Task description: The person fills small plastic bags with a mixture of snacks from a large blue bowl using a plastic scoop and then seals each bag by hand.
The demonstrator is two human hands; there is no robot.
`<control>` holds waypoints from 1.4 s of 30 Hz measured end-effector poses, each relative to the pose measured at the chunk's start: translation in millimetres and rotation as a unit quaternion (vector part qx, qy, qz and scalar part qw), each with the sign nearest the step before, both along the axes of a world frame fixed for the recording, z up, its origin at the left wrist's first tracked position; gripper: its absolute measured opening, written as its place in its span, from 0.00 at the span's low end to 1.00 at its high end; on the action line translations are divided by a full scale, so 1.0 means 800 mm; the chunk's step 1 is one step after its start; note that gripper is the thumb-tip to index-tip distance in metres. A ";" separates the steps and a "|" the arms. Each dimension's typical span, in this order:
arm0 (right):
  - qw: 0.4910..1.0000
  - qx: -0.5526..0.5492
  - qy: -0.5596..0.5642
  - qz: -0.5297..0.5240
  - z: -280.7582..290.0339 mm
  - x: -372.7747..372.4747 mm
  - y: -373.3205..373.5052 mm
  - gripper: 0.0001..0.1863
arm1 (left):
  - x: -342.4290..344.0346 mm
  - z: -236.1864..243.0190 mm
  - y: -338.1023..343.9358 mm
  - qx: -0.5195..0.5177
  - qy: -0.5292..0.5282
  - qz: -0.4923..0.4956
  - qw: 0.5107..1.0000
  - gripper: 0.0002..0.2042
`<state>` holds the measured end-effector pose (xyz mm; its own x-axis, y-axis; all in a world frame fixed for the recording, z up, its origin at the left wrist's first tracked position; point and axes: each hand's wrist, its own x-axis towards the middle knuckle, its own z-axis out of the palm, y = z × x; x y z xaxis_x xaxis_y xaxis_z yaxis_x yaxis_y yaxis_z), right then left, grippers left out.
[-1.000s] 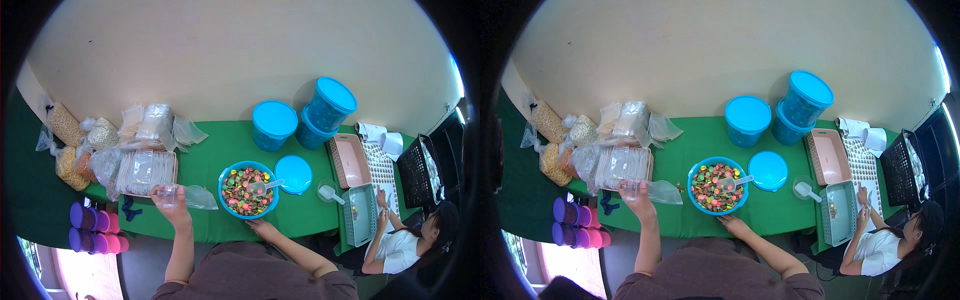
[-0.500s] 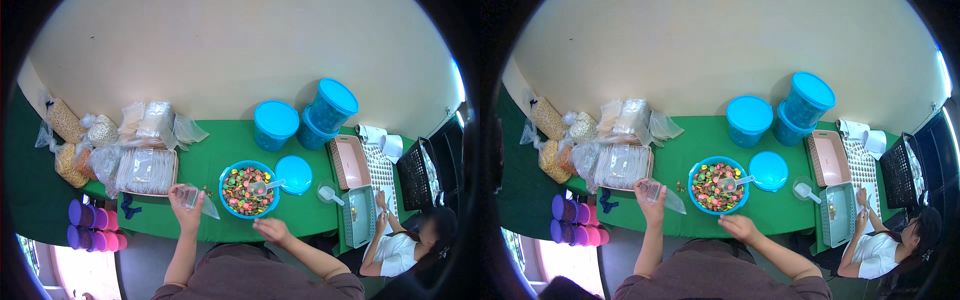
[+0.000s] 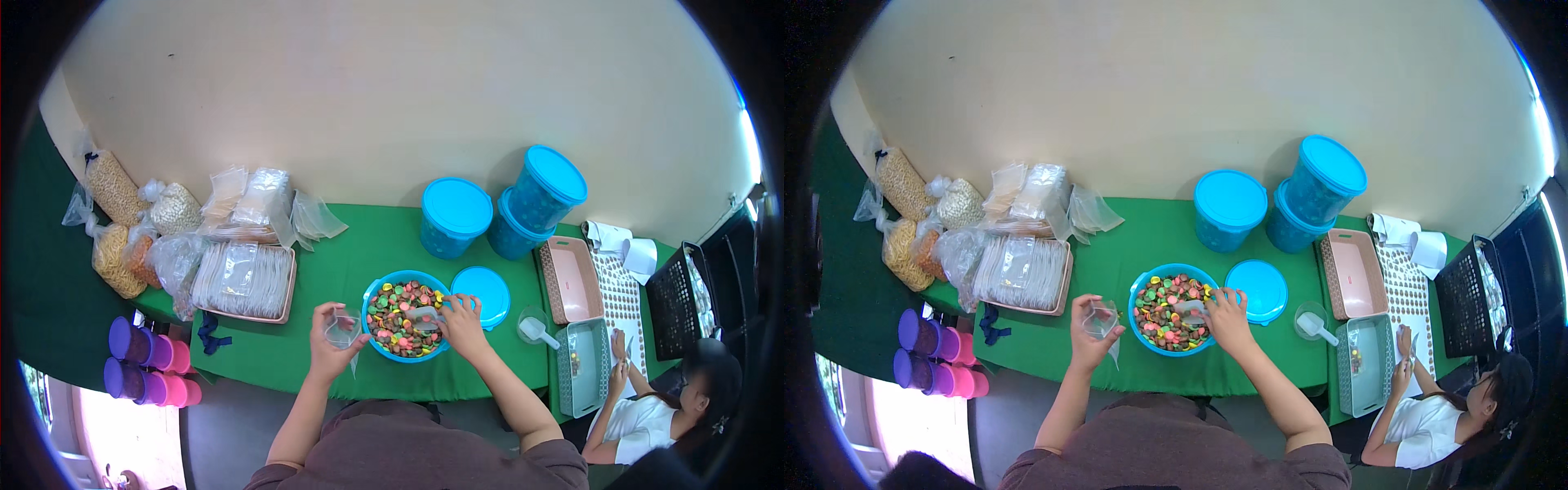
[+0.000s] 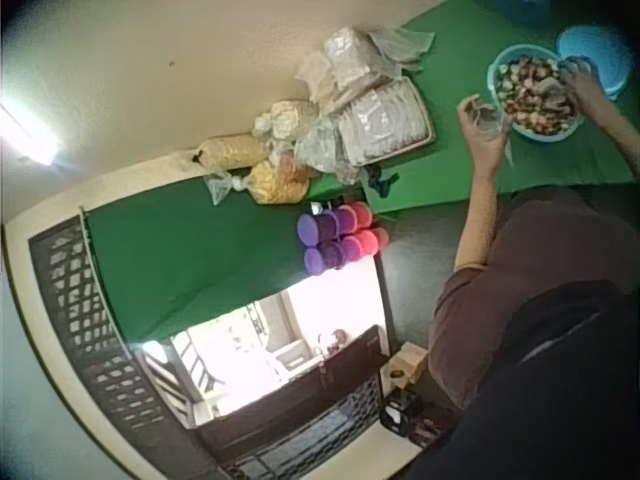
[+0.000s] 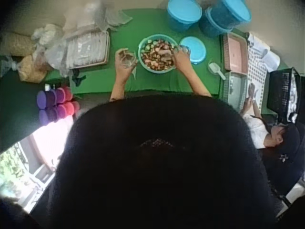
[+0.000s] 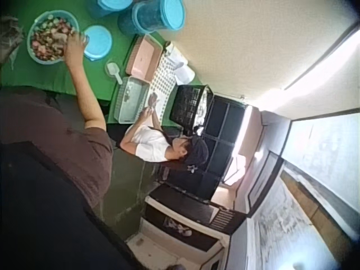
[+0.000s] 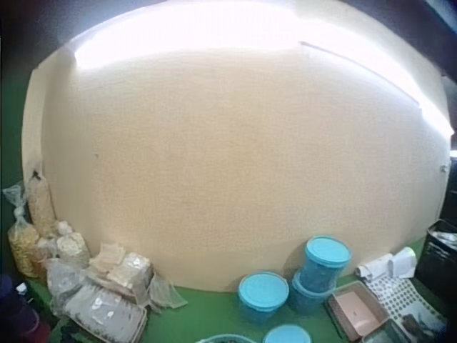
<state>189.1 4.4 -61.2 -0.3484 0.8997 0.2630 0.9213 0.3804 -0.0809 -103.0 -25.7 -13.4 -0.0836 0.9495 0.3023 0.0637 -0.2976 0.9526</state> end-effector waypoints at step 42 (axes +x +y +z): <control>0.939 -0.250 0.234 -0.023 0.004 -0.028 0.053 0.14 | 0.023 -0.028 0.027 -0.026 0.386 0.065 0.920 0.33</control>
